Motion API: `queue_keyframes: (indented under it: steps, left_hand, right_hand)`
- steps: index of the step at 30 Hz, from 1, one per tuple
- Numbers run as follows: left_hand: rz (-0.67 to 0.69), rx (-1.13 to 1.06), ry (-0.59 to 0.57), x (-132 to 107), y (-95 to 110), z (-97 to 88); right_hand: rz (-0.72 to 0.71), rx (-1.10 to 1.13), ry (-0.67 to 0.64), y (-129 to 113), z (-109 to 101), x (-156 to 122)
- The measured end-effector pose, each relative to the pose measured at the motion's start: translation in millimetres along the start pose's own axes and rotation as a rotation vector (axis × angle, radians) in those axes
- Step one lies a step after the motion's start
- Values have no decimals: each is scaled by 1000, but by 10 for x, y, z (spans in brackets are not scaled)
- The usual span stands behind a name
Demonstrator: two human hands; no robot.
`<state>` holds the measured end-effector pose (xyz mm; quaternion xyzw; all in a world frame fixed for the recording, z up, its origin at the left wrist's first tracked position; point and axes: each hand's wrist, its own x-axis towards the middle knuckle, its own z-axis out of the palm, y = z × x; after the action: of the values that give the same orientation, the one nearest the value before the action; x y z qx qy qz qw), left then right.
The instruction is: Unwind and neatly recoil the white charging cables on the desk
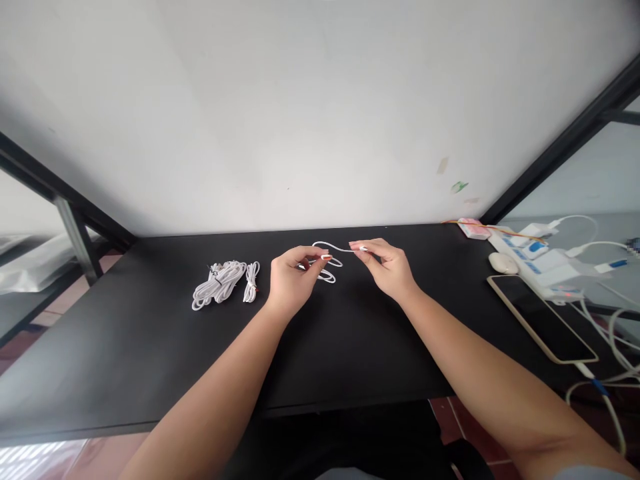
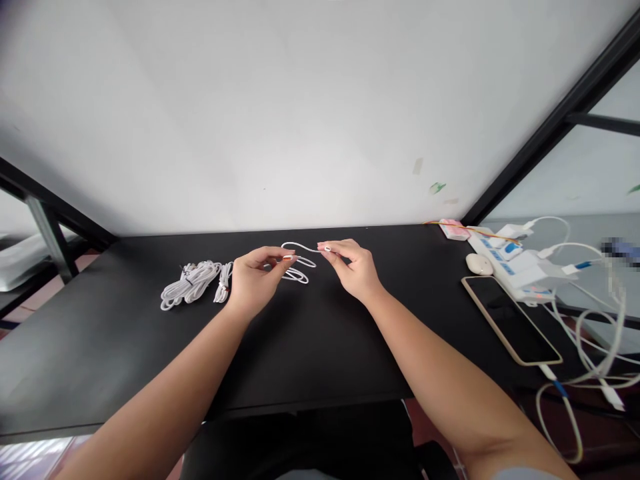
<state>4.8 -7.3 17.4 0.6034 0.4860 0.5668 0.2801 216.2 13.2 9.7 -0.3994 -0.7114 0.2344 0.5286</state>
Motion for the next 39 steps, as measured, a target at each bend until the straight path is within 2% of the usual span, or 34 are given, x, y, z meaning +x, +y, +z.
queue_keyframes:
  steps: [3, 8, 31, 34, 39]
  left_hand:
    - [21, 11, -16, -7, 3, -3]
    - [0, -5, -43, -13, -32, 9]
    - [-27, -27, -38, -6, -58, 14]
    - [-44, -18, -35, -3, -66, 24]
    - [-52, -142, 4, 27, -5, 1]
  right_hand:
    - [-38, -41, -43, -47, -6, 1]
    - [-78, -58, -44, -45, -1, 3]
    - [-51, -71, -41, -42, -5, -8]
    - [-12, -54, -9, -38, 5, -15]
    - [148, 90, 115, 32, -4, 12]
